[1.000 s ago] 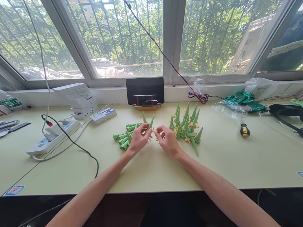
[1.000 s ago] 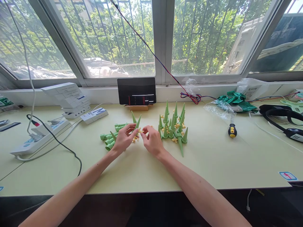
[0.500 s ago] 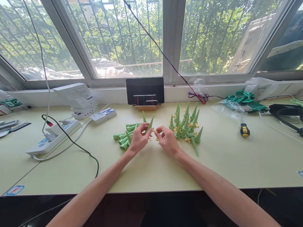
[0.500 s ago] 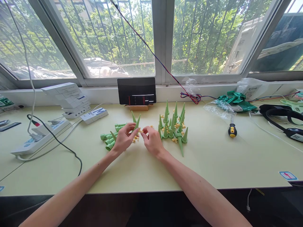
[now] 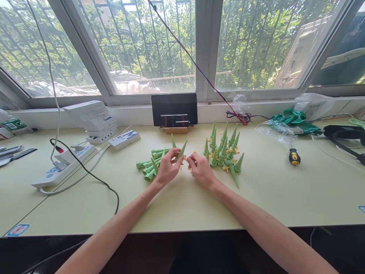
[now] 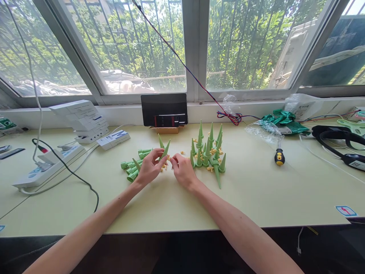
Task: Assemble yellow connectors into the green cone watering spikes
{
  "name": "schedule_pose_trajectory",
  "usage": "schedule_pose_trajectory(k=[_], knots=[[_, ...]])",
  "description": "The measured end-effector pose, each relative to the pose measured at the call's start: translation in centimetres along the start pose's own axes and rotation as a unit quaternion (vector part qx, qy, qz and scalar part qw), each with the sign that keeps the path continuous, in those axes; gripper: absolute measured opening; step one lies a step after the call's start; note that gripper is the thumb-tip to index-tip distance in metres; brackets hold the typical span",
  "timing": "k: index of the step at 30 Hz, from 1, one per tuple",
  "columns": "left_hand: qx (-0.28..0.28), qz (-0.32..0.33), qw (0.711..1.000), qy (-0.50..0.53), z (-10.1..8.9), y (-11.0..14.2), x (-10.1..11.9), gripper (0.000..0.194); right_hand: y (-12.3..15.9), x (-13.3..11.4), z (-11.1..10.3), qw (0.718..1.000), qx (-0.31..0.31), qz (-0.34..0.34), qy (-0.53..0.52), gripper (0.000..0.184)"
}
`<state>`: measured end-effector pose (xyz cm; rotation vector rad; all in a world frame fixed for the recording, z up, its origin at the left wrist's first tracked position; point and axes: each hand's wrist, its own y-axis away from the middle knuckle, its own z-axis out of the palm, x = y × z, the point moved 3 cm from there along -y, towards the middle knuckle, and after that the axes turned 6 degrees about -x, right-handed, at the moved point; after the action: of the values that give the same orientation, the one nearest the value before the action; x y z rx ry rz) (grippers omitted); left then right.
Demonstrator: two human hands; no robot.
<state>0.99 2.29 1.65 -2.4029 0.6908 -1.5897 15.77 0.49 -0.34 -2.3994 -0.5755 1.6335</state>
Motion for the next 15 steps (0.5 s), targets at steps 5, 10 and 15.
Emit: schedule_pose_trajectory(k=[5,10,15], knots=[[0.0,0.001,1.0,-0.001,0.03,0.04,0.27,0.028,0.03,-0.08,-0.11,1.0,0.006,0.007,-0.009,0.03],[0.004,-0.008,1.0,0.007,-0.01,0.05,0.41,0.029,0.07,-0.18,-0.2,1.0,0.012,0.0,-0.014,0.028],[0.002,-0.01,1.0,0.01,0.0,0.05,0.2,0.03,0.04,-0.14,-0.19,1.0,0.009,-0.004,-0.015,0.025]])
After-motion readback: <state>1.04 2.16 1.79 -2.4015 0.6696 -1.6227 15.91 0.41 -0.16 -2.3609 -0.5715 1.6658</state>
